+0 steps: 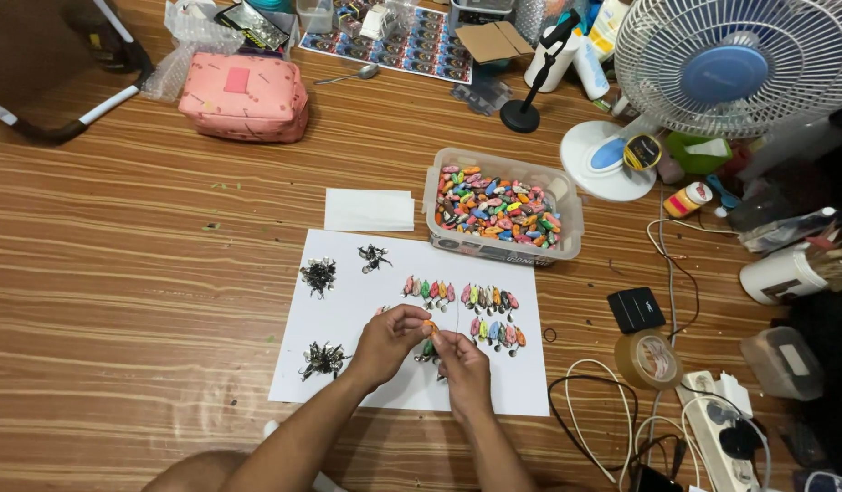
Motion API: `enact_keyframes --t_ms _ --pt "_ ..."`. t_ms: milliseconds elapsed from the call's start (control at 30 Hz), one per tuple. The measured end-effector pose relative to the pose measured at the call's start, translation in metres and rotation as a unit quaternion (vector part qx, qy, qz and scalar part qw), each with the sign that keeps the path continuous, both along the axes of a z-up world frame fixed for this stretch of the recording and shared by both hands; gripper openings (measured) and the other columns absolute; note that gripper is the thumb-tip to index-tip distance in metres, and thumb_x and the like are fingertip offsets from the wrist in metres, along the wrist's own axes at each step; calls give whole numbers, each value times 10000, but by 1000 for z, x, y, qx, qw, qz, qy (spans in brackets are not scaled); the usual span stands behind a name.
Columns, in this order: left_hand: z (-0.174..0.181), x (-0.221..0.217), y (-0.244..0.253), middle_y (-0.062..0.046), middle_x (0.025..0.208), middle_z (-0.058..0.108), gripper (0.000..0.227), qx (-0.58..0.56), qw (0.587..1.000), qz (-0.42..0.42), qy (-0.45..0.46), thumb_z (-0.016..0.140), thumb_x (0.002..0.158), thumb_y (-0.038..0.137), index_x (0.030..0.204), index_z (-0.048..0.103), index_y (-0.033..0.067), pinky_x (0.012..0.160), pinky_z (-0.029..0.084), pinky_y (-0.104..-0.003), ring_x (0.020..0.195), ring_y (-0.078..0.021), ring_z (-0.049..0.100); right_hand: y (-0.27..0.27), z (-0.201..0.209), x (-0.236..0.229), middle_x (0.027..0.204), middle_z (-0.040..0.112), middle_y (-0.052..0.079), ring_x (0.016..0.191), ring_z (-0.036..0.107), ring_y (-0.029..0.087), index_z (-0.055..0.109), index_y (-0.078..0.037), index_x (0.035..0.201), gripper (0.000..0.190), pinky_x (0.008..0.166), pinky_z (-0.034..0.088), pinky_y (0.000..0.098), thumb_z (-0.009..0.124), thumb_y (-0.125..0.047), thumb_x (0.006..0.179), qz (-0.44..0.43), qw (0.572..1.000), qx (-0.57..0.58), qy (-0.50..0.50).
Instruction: Assembling fishing lures by attaching soft plastic baits to hooks and organizing them on a sheet.
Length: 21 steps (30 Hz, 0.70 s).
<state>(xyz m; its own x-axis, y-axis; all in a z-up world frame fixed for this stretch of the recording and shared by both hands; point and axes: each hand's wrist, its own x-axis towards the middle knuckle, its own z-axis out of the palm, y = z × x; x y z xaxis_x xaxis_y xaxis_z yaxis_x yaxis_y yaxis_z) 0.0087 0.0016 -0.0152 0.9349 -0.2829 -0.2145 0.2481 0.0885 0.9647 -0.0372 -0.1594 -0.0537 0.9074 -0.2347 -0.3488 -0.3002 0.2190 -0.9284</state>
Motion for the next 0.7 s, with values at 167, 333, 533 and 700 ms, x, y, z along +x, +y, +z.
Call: enact_keyframes --t_ms 167,333,533,700 --pt "5 3 -3 -97 945 765 248 -6 999 -5 49 734 909 67 1150 715 15 808 594 -260 845 -140 712 -3 -9 2 830 648 92 658 484 132 753 31 1036 251 613 415 268 741 -181 902 -13 1000 21 16" --pt "-5 5 -3 -104 1003 735 273 -32 998 -15 54 712 925 86 1184 688 5 838 575 -274 895 -149 684 -2 -4 2 809 627 78 617 461 109 741 52 1093 315 570 393 241 748 -192 894 -10 999 36 12" --pt "-16 6 -5 -91 990 735 246 -6 999 -23 48 729 911 85 1148 708 23 836 574 -278 898 -148 693 -1 2 4 809 655 88 612 450 113 749 35 1043 199 577 396 253 731 -116 914 -12 999 12 42" --pt "-18 10 -7 -86 981 741 220 -6 999 -38 18 705 927 35 1147 710 19 818 591 -264 882 -133 697 -6 -4 8 865 629 105 606 416 95 697 60 1081 205 535 356 221 723 -40 905 -31 994 89 55"
